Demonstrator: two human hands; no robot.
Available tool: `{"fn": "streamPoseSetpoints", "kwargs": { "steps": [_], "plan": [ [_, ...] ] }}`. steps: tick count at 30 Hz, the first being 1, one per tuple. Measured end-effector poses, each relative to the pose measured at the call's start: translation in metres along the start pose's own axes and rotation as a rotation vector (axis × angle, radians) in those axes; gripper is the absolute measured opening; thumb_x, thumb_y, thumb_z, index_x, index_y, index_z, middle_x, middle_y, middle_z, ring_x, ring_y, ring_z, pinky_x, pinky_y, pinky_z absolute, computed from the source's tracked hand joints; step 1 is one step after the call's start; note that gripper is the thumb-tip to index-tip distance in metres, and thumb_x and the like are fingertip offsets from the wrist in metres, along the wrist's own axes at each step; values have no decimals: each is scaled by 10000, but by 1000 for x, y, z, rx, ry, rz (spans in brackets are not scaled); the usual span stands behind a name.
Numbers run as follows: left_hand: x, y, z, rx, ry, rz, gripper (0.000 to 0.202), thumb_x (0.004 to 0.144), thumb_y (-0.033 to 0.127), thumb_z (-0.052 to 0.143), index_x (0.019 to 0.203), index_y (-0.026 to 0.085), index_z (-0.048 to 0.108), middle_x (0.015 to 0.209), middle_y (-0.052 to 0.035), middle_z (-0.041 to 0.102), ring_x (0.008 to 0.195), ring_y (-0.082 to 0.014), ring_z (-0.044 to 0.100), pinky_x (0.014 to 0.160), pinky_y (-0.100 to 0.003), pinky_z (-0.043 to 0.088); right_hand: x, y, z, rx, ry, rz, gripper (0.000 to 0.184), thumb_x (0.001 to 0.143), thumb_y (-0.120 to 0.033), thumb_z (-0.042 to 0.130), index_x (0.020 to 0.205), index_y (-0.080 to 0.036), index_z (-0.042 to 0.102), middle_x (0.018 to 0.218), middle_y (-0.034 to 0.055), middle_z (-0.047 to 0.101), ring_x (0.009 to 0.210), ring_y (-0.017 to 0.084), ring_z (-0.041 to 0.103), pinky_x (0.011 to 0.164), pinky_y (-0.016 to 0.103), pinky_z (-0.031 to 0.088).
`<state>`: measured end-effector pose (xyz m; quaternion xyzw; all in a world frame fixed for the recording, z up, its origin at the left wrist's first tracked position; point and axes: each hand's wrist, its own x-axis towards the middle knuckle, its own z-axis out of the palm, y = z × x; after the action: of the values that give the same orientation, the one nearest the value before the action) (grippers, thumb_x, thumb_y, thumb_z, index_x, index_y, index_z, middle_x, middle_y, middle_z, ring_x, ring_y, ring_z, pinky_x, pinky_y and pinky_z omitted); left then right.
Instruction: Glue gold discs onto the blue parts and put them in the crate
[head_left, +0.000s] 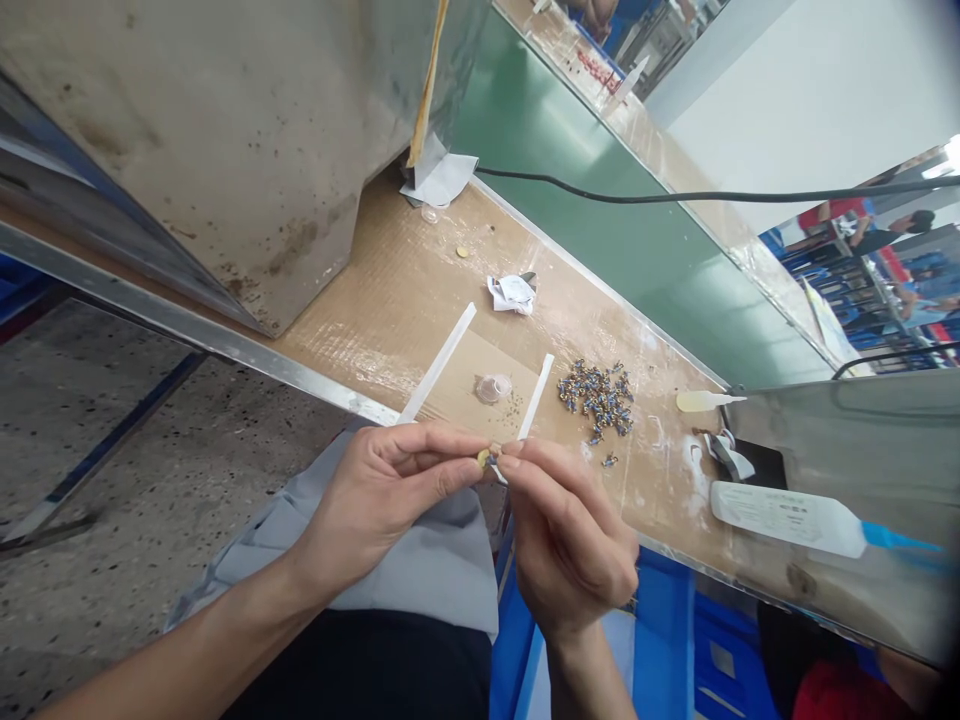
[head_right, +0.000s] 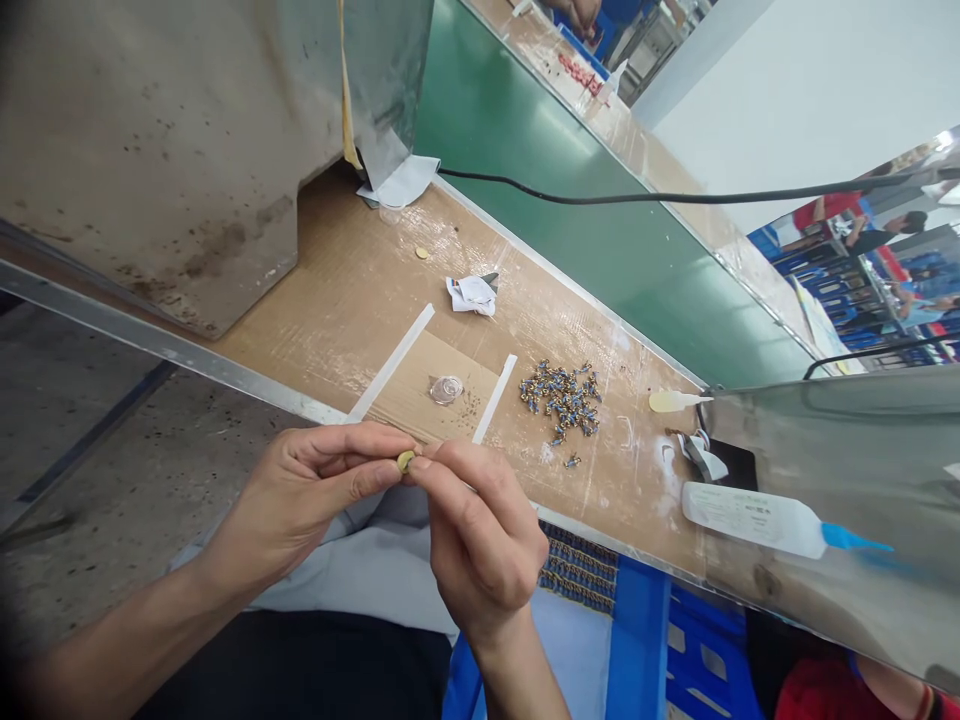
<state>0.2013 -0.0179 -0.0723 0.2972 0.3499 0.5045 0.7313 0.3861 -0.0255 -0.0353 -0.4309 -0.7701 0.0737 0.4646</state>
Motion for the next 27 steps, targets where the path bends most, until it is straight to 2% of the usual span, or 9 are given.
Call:
{"fn": "streamPoseSetpoints", "kwargs": {
  "steps": [7,12,14,18,22,27],
  "plan": [
    [0,2,7,20,-15,-6,142,1001,303,941,1141,284,955,1230,-56,906,1157,-236,859,1046,-286,694,-12,3,0,-102,47,-73,458,1043,24,782,1386,-274,837,1277,53,851,1093,263,859,894,423,780],
    [-1,1,19,58,91,56,73,959,272,950,1031,277,965,1103,-63,886,935,-205,839,752,-229,686,-30,3,5,-186,90,-116,473,1015,26,830,1408,-238,829,1338,75,835,1129,292,852,885,438,800],
    [-1,0,22,83,128,82,89,960,243,940,1023,299,968,1098,-49,878,910,-190,828,710,-213,664,-35,4,7,-189,93,-125,475,993,47,840,1393,-208,835,1347,93,830,1141,307,851,897,447,803],
    [-3,1,26,175,164,124,129,982,209,912,1014,321,966,1105,-25,880,965,-189,833,788,-217,672,-41,5,10,-174,104,-119,466,961,73,851,1358,-170,850,1327,116,830,1145,325,856,906,452,811],
    [-6,0,29,282,223,167,128,979,217,913,1038,324,952,1020,-1,877,944,-184,821,852,-236,670,-42,5,11,-178,108,-110,452,989,49,834,1369,-197,845,1334,100,832,1143,323,862,917,459,818],
    [-10,-9,33,367,274,189,209,982,229,920,1150,355,914,1093,19,871,1005,-190,818,944,-268,662,-47,2,10,-177,116,-88,442,1004,43,822,1381,-186,837,1331,105,829,1160,327,858,920,459,818]
  ]
}}
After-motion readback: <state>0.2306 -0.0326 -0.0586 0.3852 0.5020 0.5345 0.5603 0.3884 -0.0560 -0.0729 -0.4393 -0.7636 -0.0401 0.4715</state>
